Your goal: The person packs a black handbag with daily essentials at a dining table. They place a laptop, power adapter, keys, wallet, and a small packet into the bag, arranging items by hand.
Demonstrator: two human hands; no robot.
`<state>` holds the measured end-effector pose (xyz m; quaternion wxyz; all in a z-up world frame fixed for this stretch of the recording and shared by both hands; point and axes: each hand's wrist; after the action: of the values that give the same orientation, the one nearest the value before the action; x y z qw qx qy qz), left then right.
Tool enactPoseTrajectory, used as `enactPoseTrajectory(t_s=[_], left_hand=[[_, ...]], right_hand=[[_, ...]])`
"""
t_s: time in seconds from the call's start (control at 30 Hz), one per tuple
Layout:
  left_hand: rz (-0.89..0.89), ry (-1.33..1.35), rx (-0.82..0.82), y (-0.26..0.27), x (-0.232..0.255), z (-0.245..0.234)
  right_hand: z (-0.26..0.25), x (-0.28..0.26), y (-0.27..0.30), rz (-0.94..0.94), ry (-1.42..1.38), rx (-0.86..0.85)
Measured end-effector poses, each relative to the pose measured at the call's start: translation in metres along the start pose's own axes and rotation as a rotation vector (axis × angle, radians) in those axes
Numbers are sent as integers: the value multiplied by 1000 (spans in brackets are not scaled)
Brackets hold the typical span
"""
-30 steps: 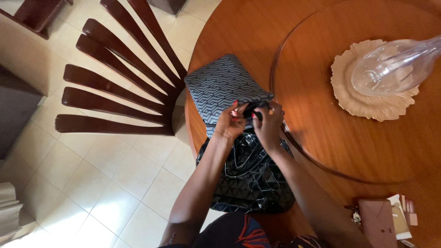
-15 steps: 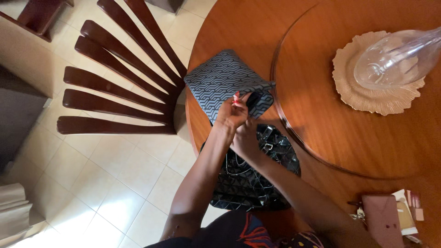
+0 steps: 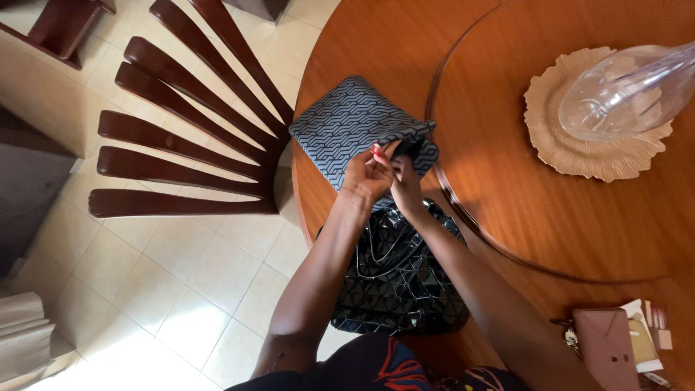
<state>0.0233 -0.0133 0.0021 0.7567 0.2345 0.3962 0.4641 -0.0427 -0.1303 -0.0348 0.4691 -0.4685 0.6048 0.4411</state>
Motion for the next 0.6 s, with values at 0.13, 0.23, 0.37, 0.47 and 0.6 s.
enactPoseTrajectory(t_s=[0.13, 0.23, 0.37, 0.47, 0.6], left_hand=[[-25, -35, -60, -1, 1, -3], [-14, -137, -167, 3, 2, -6], [197, -375, -176, 15, -6, -6], [474, -1032, -379, 43, -22, -17], [940, -1777, -435, 80, -60, -30]], right_hand=[[7, 11, -42, 187, -452, -118], [18, 27, -59, 346, -642, -69], [25, 61, -41, 359, -600, 11], [23, 87, -16, 337, -646, -58], [22, 95, 7, 428, -959, -134]])
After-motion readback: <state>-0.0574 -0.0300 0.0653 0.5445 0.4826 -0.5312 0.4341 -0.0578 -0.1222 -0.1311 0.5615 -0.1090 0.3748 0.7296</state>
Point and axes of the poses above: each hand's wrist, its own y-axis away from the middle knuckle, its own z-axis out of the palm, x = y × z, and after that the axes turned 11 degrees about y, right-handed
